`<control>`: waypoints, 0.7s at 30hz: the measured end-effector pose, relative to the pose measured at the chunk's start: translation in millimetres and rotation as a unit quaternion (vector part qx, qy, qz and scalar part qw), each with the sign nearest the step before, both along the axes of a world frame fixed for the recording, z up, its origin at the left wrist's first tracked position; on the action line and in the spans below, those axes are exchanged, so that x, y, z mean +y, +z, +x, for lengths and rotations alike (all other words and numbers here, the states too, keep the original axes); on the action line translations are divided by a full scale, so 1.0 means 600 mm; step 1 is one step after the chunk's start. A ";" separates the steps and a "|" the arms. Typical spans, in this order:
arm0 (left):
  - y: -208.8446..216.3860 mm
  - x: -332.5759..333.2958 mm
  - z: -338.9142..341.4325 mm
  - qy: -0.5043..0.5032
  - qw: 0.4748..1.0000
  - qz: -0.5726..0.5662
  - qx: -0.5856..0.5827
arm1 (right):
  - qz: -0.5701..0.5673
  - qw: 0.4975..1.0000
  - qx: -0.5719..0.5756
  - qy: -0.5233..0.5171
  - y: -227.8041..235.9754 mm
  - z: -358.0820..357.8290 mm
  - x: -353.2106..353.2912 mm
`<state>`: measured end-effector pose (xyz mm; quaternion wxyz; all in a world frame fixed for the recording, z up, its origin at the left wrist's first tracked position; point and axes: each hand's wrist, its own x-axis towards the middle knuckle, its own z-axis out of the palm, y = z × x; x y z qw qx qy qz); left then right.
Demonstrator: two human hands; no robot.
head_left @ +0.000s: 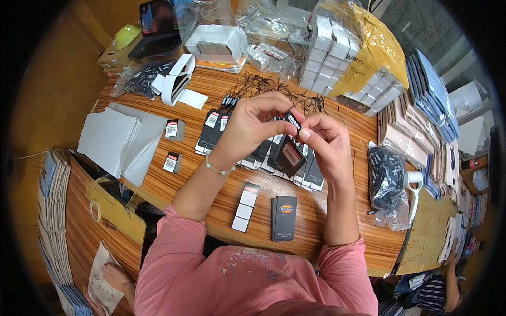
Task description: The person threads plastic security fasteners through garment price tags by hand, repeating the action for several items.
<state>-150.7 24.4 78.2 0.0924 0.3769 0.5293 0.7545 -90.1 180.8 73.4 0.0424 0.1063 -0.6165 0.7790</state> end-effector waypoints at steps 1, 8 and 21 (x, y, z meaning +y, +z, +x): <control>-0.003 0.000 -0.003 -0.018 1.000 0.006 -0.022 | -0.001 1.000 0.000 -0.002 0.001 0.000 0.000; -0.005 0.005 -0.002 -0.037 0.995 0.013 -0.087 | 0.017 1.000 -0.006 0.003 0.000 0.001 0.005; -0.009 0.006 -0.006 -0.021 0.999 -0.003 -0.041 | 0.042 0.999 -0.008 -0.019 0.009 0.003 0.006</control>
